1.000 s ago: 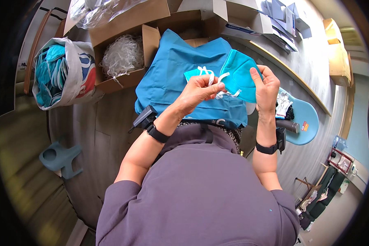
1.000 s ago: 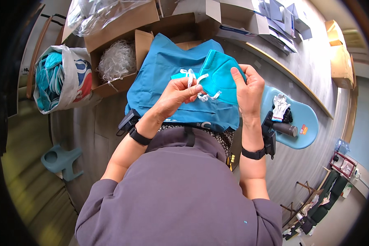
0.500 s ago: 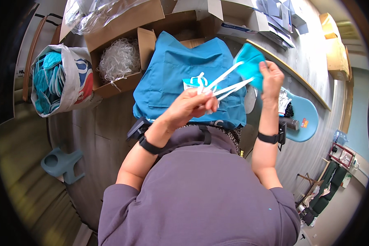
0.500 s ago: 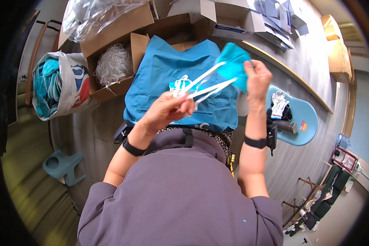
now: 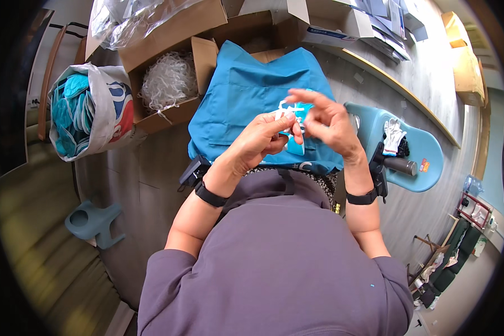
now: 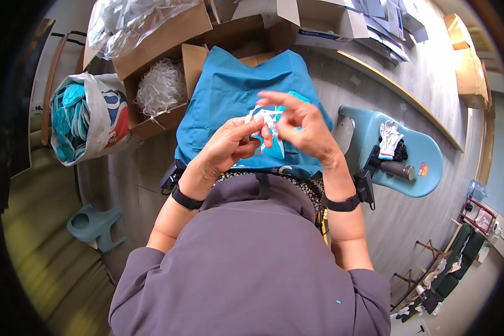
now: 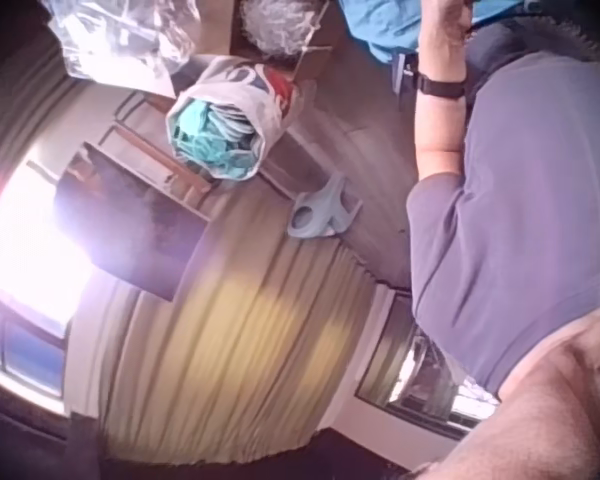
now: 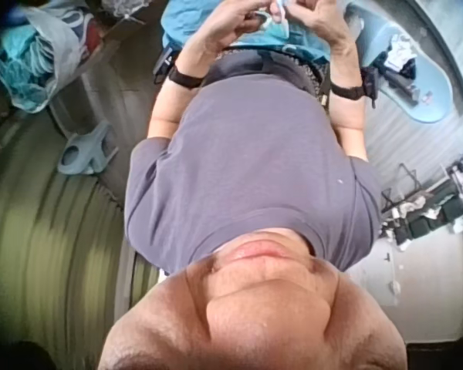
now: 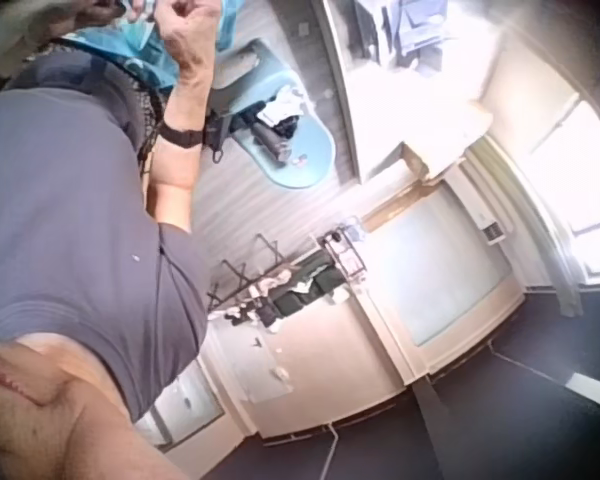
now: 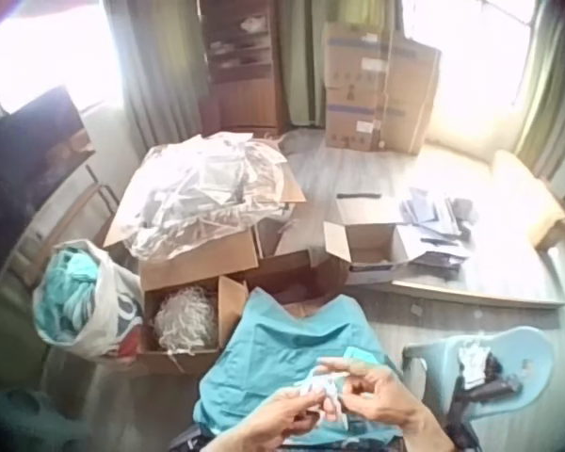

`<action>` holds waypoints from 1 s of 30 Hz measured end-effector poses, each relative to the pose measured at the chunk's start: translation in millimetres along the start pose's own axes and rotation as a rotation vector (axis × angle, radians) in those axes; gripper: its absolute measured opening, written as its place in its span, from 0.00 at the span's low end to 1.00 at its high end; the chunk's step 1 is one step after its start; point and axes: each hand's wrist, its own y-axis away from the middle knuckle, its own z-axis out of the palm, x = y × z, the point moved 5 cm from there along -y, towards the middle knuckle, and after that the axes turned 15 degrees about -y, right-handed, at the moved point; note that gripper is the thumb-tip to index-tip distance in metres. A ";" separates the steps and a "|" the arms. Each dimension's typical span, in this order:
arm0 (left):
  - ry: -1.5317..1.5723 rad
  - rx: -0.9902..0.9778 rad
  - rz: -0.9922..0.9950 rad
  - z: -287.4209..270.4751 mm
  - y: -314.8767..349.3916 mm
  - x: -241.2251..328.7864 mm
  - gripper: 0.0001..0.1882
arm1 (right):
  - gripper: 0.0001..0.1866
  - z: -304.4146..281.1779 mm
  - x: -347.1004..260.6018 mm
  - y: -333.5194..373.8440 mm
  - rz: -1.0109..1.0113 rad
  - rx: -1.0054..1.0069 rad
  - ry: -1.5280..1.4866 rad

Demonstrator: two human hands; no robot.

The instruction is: The recorder is sorting, checking, and packing medical masks and boxes into a larger shipping carton.

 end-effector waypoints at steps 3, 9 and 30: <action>-0.051 -0.019 0.005 -1.6 3.9 2.4 0.18 | 0.20 10.0 9.9 -6.1 -0.046 -0.105 0.036; -0.073 0.044 -0.005 -6.6 8.5 -0.4 0.18 | 0.02 1.3 -4.6 -0.7 -0.312 -0.096 0.350; -0.234 0.099 -0.235 -18.5 115.0 -8.7 0.19 | 0.06 -134.5 -2.5 -1.3 -0.331 0.318 0.549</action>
